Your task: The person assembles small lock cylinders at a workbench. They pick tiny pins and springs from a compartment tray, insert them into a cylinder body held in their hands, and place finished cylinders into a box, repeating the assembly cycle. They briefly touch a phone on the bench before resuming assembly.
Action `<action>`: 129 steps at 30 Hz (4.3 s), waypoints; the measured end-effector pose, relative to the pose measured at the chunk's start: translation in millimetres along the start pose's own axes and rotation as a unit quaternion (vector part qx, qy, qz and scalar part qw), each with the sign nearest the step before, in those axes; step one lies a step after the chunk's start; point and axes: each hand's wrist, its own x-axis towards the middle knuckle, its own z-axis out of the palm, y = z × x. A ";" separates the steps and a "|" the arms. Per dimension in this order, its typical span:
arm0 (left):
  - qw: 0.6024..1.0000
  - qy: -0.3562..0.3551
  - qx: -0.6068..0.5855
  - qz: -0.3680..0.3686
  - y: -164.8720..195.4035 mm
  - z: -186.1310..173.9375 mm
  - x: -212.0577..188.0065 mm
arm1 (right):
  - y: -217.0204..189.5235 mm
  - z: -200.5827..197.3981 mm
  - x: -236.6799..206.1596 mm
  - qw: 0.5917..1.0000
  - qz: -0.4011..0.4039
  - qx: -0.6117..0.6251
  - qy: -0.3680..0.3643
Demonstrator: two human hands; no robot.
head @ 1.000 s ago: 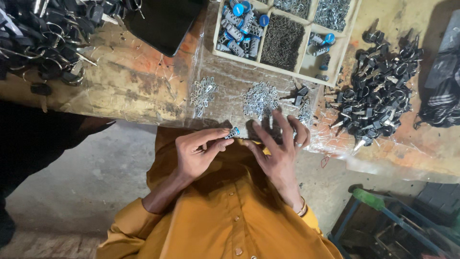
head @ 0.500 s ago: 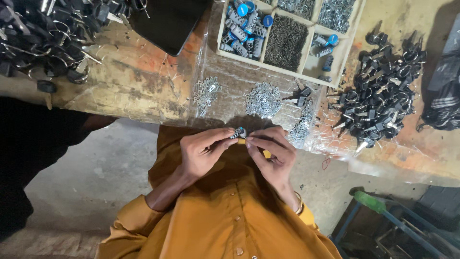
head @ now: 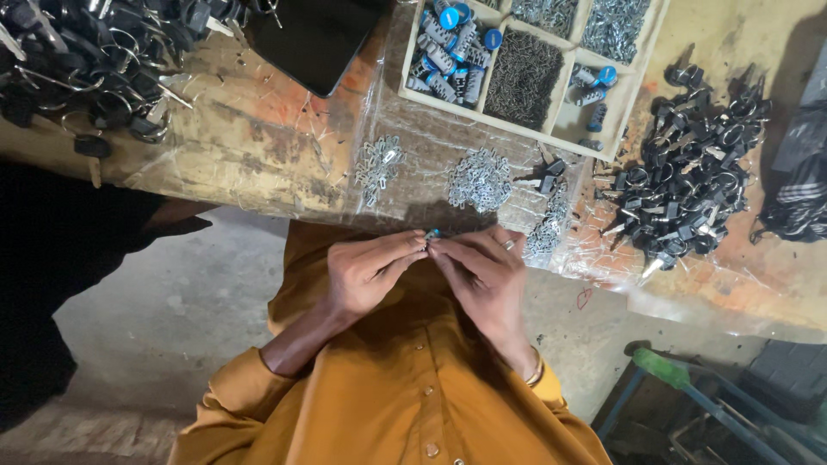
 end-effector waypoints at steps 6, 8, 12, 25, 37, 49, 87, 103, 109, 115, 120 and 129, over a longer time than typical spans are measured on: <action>0.986 0.009 -0.121 -0.112 -2.9 -8.5 -5.8 | 0.6 -3.0 9.4 0.987 -0.050 -0.147 0.038; 0.979 0.011 -0.164 -0.119 -4.7 -11.8 -6.4 | -1.3 -3.1 8.8 0.985 -0.055 -0.160 0.032; 0.979 0.014 -0.163 -0.120 -6.8 -11.7 -5.6 | -2.8 -9.8 6.7 0.993 -0.030 -0.109 0.026; 0.980 0.012 -0.159 -0.120 -5.6 -3.2 -4.1 | 13.2 -22.0 -8.7 0.986 -0.095 -0.138 0.002; 0.989 -0.012 -0.120 -0.082 -6.5 9.6 0.4 | 23.6 10.9 -11.8 0.991 -0.034 0.055 0.118; 0.994 -0.005 0.047 0.094 -4.6 6.3 0.3 | -2.7 10.1 -15.3 0.986 0.088 0.122 0.079; 0.991 0.004 -0.062 -0.115 1.9 -7.8 6.2 | 47.9 -36.9 -44.1 0.983 -0.067 -0.149 0.081; 0.999 0.006 -0.005 -0.049 -2.6 -2.4 5.9 | 0.3 13.5 3.7 0.981 0.039 0.179 0.062; 1.000 0.006 0.026 -0.005 -6.6 -2.2 2.2 | -7.8 14.7 5.4 0.993 0.022 0.102 0.062; 0.997 0.012 0.062 0.052 -5.1 -6.6 4.0 | -19.1 13.4 8.1 0.996 -0.046 -0.006 0.078; 0.997 0.075 0.030 -0.004 -4.2 -24.3 -3.5 | -21.7 8.9 27.3 0.995 -0.082 -0.055 0.000; 0.979 0.152 -0.061 -0.121 4.3 -45.7 -12.9 | -22.8 23.1 37.5 0.984 -0.142 -0.108 0.026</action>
